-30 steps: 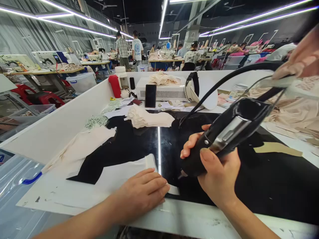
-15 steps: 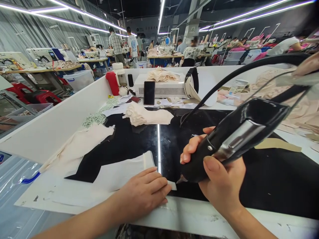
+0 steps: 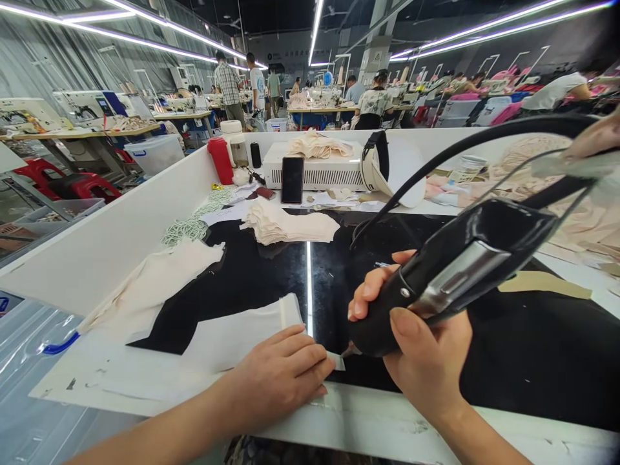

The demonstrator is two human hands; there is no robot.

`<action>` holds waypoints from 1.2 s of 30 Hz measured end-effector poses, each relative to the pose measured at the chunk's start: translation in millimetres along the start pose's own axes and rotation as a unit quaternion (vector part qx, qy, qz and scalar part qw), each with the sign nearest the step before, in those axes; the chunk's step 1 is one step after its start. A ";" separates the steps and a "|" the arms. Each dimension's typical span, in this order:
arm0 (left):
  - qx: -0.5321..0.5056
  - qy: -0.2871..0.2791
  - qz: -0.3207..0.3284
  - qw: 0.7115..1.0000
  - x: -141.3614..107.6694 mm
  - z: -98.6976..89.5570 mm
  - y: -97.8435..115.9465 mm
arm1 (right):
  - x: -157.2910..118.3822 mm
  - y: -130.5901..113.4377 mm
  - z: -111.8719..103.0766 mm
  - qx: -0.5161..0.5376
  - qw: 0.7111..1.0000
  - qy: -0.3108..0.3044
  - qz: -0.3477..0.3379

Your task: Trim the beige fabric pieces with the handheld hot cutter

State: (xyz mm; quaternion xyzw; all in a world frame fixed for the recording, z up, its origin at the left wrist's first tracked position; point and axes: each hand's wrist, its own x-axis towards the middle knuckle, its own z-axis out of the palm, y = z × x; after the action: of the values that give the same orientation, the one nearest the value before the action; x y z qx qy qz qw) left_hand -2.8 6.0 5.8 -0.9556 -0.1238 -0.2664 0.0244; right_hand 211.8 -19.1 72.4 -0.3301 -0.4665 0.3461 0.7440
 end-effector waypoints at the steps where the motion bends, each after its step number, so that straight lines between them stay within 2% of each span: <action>1: 0.001 -0.003 0.000 1.000 -0.1 0.3 0.0 | -0.1 0.0 0.0 -0.004 1.000 0.001 -0.002; 8: 0.002 -0.027 0.002 1.000 -1.8 1.5 0.2 | -2.3 -3.4 -3.2 0.012 1.000 0.018 0.004; 14: -0.007 -0.024 0.003 1.000 -2.8 0.7 0.1 | -8.7 -5.9 -4.4 0.003 1.000 -0.007 -0.005; 18: 0.003 -0.033 0.004 0.999 -4.2 3.9 -0.4 | -11.6 -5.4 -4.9 -0.013 1.000 0.007 -0.002; 27: 0.034 -0.053 0.008 0.998 -2.3 1.5 -8.1 | -11.0 9.0 -31.4 -0.025 0.999 -0.022 0.019; 30: 0.040 -0.060 0.004 0.997 -6.8 2.0 -12.6 | -10.3 12.4 -31.2 -0.026 0.999 -0.011 0.018; 36: 0.033 -0.049 0.001 0.998 -14.4 4.4 -19.4 | -5.6 13.0 -22.4 -0.014 0.999 0.048 -0.012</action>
State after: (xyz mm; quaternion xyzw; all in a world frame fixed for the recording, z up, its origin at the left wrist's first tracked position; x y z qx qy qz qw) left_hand -17.4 22.0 -5.7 -0.9664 -0.1327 -0.2146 0.0497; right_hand 228.0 -20.5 51.5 -0.3515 -0.4390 0.3144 0.7648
